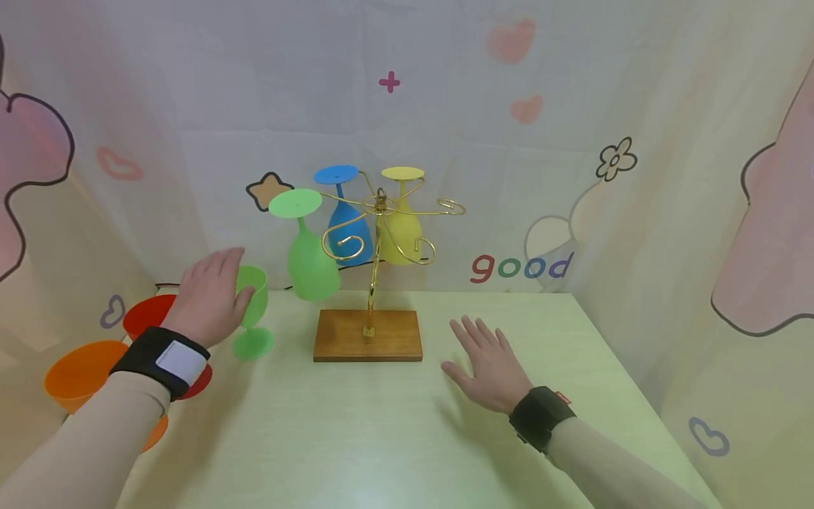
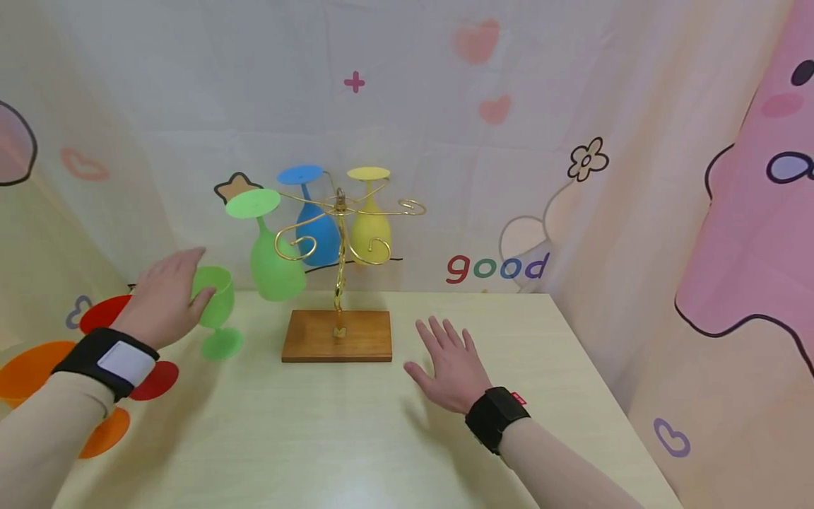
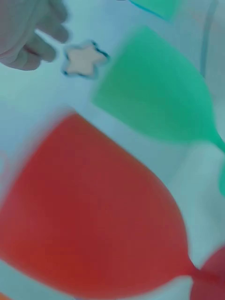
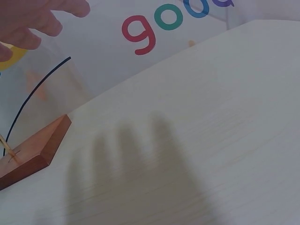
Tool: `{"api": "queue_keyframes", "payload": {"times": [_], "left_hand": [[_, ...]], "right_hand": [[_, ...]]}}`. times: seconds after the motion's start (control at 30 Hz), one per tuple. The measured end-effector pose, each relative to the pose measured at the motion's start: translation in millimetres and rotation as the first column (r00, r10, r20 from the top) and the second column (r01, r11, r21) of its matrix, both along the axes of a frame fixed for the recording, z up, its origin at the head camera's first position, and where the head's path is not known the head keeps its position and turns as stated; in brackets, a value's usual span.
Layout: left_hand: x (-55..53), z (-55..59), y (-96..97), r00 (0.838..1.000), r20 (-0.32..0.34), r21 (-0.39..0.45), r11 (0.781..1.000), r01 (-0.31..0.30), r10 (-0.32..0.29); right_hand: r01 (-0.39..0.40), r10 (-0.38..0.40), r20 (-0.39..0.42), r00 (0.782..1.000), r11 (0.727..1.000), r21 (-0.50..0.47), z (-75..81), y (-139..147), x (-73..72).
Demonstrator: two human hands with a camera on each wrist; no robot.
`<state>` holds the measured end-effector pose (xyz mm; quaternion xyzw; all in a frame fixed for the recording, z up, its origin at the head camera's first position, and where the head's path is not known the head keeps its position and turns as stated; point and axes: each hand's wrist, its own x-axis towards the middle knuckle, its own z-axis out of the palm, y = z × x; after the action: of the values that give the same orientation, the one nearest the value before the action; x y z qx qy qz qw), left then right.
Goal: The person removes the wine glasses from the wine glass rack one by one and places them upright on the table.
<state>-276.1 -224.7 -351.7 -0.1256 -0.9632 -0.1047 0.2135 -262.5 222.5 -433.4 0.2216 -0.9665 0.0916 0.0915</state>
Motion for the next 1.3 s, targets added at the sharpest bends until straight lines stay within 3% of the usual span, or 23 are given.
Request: {"api": "queue_keyframes", "payload": {"times": [0.17,0.27,0.4,0.57,0.77,1.1,1.3], "left_hand": [[-0.8,42.3,12.8,0.981,-0.179,0.051,0.995,0.086,-0.076],[-1.8,61.7,26.0,0.969,-0.212,0.008,0.991,0.134,-0.129],[-6.6,76.2,44.6,0.962,-0.205,-0.068,0.983,0.170,-0.181],[-17.0,82.0,58.0,0.962,-0.183,-0.139,0.974,0.180,-0.204],[-27.0,80.6,60.4,0.965,-0.150,-0.139,0.971,0.194,-0.214],[-32.6,79.5,59.7,0.974,-0.114,-0.133,0.974,0.182,-0.198],[-31.5,85.0,62.3,0.973,-0.088,-0.147,0.969,0.197,-0.211]], "right_hand": [[0.008,-0.008,0.003,1.000,1.000,0.009,1.0,4,-0.7],[0.011,-0.011,0.011,1.000,1.000,0.006,2.4,5,-0.6],[0.009,-0.009,0.006,1.000,1.000,0.001,3.4,5,-0.3],[0.001,-0.001,0.000,1.000,1.000,-0.005,1.7,4,0.1],[0.002,-0.002,-0.003,1.000,1.000,-0.012,0.0,5,0.3],[0.010,-0.009,0.009,1.000,1.000,-0.016,-2.1,10,0.3],[0.013,-0.012,0.017,1.000,1.000,-0.016,-2.6,10,0.9]]}}
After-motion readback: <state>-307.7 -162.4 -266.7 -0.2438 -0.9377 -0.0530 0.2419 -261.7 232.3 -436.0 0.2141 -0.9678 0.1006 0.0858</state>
